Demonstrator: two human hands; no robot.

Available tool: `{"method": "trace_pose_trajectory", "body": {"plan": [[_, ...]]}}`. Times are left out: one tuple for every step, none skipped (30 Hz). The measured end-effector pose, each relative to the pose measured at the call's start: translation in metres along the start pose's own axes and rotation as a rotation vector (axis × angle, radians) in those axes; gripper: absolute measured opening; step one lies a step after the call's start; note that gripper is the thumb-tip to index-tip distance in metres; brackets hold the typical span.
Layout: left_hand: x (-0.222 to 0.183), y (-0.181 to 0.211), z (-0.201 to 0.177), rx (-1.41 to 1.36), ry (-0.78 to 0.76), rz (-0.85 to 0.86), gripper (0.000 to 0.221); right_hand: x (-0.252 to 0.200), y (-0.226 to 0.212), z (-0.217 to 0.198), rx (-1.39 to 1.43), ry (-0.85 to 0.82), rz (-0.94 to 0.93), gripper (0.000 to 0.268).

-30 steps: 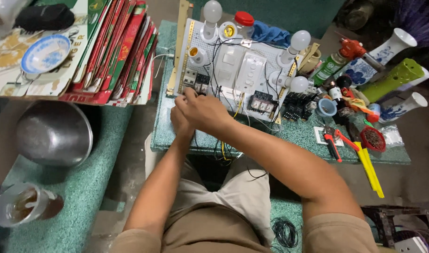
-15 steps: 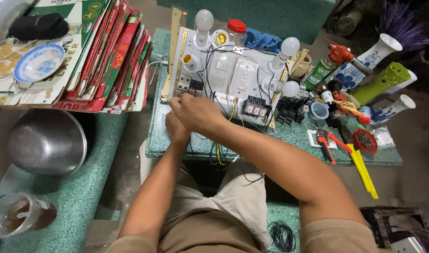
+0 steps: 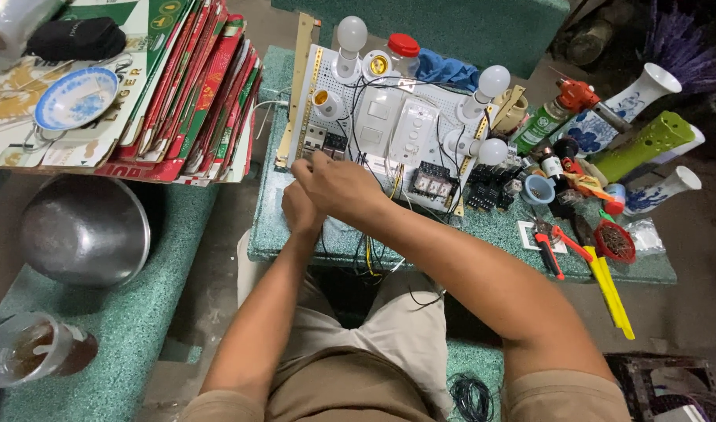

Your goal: Wiring an electrical board by securing wires into terminals using a manual screwdriver.

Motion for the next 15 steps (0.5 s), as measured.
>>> {"method": "trace_pose_trajectory", "body": {"plan": [[0.000, 0.001, 0.000, 0.000, -0.001, 0.000, 0.025, -0.001, 0.004, 0.005, 0.001, 0.000, 0.001, 0.021], [0.000, 0.001, -0.001, -0.001, -0.005, -0.009, 0.026, -0.001, 0.010, 0.005, -0.038, 0.038, 0.014, 0.020], [0.001, 0.001, -0.001, -0.002, -0.008, -0.018, 0.026, -0.002, 0.015, 0.006, -0.076, 0.076, 0.028, 0.019], [0.001, 0.001, -0.002, -0.003, -0.006, -0.021, 0.026, 0.000, 0.015, 0.006, -0.076, 0.074, 0.023, 0.019], [0.001, 0.000, -0.002, -0.006, -0.009, -0.034, 0.026, 0.001, 0.010, 0.005, -0.086, 0.081, -0.054, 0.022], [-0.001, -0.002, -0.001, -0.004, -0.017, -0.046, 0.027, 0.000, 0.003, 0.006, -0.090, 0.087, -0.126, 0.024], [-0.002, -0.004, 0.000, -0.002, -0.020, -0.049, 0.027, -0.001, 0.003, 0.013, -0.086, 0.085, -0.125, 0.024], [-0.002, -0.004, 0.001, -0.001, -0.028, -0.059, 0.027, -0.002, 0.004, 0.013, -0.118, 0.142, -0.102, 0.020], [-0.002, -0.004, 0.001, -0.001, -0.035, -0.068, 0.028, -0.004, 0.006, 0.013, -0.151, 0.199, -0.079, 0.017], [-0.001, -0.003, 0.001, -0.002, -0.034, -0.067, 0.028, -0.002, 0.007, 0.011, -0.152, 0.199, -0.080, 0.017], [0.000, -0.002, 0.000, -0.004, -0.039, -0.077, 0.028, 0.001, 0.012, 0.009, -0.150, 0.183, -0.045, 0.019], [0.001, 0.000, 0.001, -0.009, -0.044, -0.084, 0.028, 0.002, 0.018, 0.007, -0.151, 0.167, -0.008, 0.025], [0.013, -0.007, 0.008, -0.012, -0.044, -0.082, 0.028, 0.004, 0.020, 0.007, -0.155, 0.167, -0.008, 0.025], [0.023, -0.015, 0.014, 0.055, -0.041, -0.070, 0.026, 0.003, 0.013, 0.007, -0.141, 0.176, -0.087, 0.019], [0.033, -0.023, 0.022, 0.123, -0.038, -0.057, 0.025, 0.002, 0.006, 0.007, -0.127, 0.186, -0.166, 0.016]]}}
Point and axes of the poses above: each hand's wrist, its own x-axis towards the middle knuckle, its own z-axis out of the palm, y = z × x, the point moved 9 cm from there along x, towards the middle knuckle, and after that the axes turned 9 degrees about x, right-handed, at the moved point
